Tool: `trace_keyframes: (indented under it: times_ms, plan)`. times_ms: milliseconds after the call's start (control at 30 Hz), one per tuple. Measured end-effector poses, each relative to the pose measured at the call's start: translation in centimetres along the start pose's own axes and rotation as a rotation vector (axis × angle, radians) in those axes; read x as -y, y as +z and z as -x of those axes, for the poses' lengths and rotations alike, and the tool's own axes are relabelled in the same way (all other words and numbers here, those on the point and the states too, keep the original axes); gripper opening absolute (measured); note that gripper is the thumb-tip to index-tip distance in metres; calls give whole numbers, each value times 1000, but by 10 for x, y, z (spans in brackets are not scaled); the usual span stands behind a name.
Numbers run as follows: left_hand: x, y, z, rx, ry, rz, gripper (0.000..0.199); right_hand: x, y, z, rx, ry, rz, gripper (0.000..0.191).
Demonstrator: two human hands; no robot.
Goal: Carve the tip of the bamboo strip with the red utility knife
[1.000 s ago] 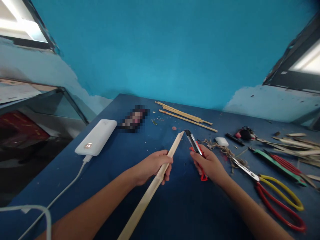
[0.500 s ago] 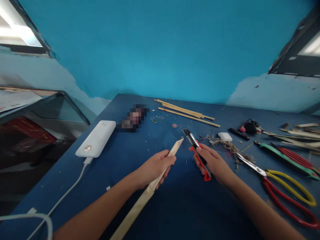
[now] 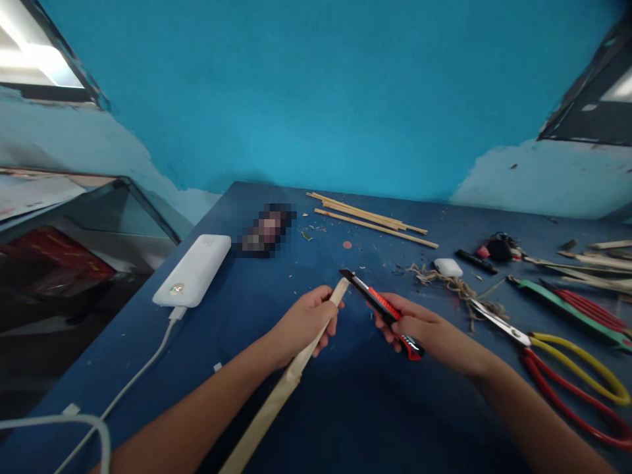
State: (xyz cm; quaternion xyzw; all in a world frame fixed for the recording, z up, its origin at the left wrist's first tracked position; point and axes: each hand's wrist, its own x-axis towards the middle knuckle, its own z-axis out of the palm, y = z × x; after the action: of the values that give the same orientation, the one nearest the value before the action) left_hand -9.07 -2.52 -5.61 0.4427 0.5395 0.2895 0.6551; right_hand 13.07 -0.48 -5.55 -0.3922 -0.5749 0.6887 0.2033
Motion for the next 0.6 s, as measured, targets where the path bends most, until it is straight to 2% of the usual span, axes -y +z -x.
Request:
trace_keyframes:
  times_ms: [233, 500, 600]
  plan:
    - [2, -3, -6, -45, 39, 45, 15, -3, -7, -2, 109, -85, 44, 32]
    - [-1, -4, -4, -53, 28, 51, 10, -8, -7, -4, 70, -120, -47, 33]
    - [-3, -4, -2, -56, 27, 45, 19, -8, -7, -6, 65, -114, -35, 33]
